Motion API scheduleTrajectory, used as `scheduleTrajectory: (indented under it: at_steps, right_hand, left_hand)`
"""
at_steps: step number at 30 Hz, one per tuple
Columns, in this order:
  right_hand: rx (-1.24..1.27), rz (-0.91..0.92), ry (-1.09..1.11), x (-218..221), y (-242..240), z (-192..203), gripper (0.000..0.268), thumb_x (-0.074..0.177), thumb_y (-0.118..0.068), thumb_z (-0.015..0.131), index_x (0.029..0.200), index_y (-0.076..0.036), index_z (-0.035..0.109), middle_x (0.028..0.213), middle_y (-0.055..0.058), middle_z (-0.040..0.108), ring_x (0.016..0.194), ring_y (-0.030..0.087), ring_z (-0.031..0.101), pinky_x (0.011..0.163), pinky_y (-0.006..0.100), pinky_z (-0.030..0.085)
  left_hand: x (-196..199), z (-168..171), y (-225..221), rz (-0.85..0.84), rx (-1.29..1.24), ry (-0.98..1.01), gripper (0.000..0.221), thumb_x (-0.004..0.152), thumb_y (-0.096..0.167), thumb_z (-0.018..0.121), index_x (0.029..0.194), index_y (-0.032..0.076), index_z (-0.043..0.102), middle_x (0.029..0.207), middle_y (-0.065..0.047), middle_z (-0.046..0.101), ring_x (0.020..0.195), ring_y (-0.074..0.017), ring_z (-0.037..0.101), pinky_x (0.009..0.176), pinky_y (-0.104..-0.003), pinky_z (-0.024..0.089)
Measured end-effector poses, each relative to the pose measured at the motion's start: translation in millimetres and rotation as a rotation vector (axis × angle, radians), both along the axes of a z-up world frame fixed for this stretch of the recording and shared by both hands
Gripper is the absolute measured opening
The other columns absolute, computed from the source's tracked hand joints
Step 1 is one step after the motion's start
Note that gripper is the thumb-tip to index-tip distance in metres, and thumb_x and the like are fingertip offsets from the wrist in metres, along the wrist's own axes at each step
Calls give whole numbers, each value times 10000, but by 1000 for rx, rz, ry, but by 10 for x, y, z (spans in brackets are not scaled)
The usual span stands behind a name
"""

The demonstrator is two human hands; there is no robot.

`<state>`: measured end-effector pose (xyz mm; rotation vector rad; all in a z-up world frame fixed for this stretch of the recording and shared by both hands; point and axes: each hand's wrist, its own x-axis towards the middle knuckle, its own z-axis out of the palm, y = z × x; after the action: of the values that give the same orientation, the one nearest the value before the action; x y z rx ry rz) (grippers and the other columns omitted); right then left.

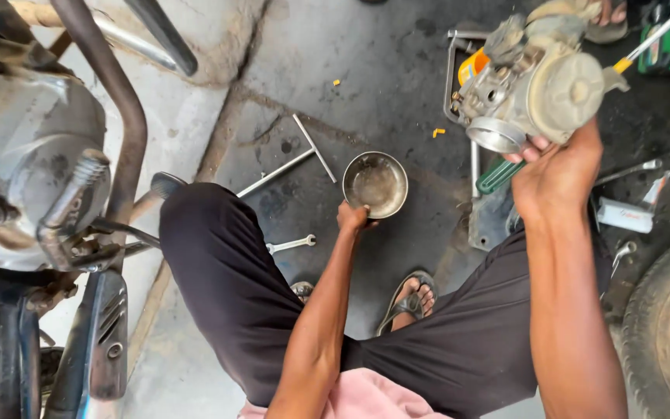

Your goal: The person sits on the workshop floor servicing a motorcycle carburetor. They unscrew parts with a screwdriver, drain liquid from the carburetor into a metal bowl, remove the float bowl and small metal parts, and continue unscrewing components while holding the carburetor.

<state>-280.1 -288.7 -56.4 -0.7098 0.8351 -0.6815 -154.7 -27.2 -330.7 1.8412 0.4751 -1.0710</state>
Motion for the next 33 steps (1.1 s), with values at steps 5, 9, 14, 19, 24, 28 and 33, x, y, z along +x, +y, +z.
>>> scheduleTrajectory:
  at_steps: [5, 9, 14, 19, 24, 28, 33]
  right_hand:
    - [-17, -40, 33, -99, 23, 66, 344, 1023, -447, 516, 1162, -166, 656, 980, -40, 636, 771, 99, 517, 658, 287, 396]
    - [-15, -113, -63, -203, -20, -85, 260, 1099, -359, 549, 1170, -124, 636, 982, -58, 567, 753, 72, 420, 613, 228, 295]
    - [-29, -75, -67, -124, 92, 130, 308, 1096, -390, 548, 1196, -111, 635, 977, -50, 553, 745, 80, 396, 627, 232, 326]
    - [-13, -107, -4, -210, 32, 11, 307, 1064, -399, 566, 1163, -115, 628, 930, -57, 535, 730, 86, 395, 649, 264, 343]
    - [-9, -102, -69, -361, 79, 4, 265, 1052, -341, 541, 1152, -103, 604, 961, -44, 536, 730, 84, 397, 610, 242, 299]
    - [38, -221, -31, -506, 53, -113, 270, 1048, -361, 574, 1206, -150, 634, 1042, -69, 596, 815, 95, 460, 694, 256, 337]
    - [95, -254, -15, -319, 179, 28, 372, 1040, -378, 510, 1291, -151, 664, 1188, -41, 713, 1008, 107, 634, 726, 266, 385]
  left_hand:
    - [2, 2, 227, -208, 189, -46, 328, 876, 59, 690, 1193, -14, 647, 1080, -209, 759, 731, -298, 782, 529, -356, 616]
    - [58, -94, 302, -389, 356, -117, 396, 885, 167, 759, 1186, -34, 601, 1102, -243, 729, 861, -365, 776, 682, -411, 622]
    - [-26, 393, 271, -602, 501, -395, 589, 852, 274, 862, 1223, -37, 528, 1185, -283, 674, 1081, -433, 674, 901, -494, 556]
    - [103, 784, 71, -1006, 574, -841, 1162, 614, 275, 936, 1566, 54, 308, 1626, -169, 251, 1480, -374, 298, 1102, -526, 432]
    - [203, 56, -14, -1326, 599, -1313, 994, 832, 128, 746, 1640, 155, 169, 1705, -107, 178, 1573, -339, 206, 1199, -570, 357]
    - [340, -378, -113, -1543, 519, -1384, 851, 966, 112, 580, 1660, 271, 114, 1700, -54, 167, 1548, -338, 242, 1160, -593, 347]
    - [482, -255, -92, -1620, 447, -1289, 918, 947, 139, 633, 1676, 274, 91, 1711, -57, 147, 1519, -346, 286, 1146, -604, 354]
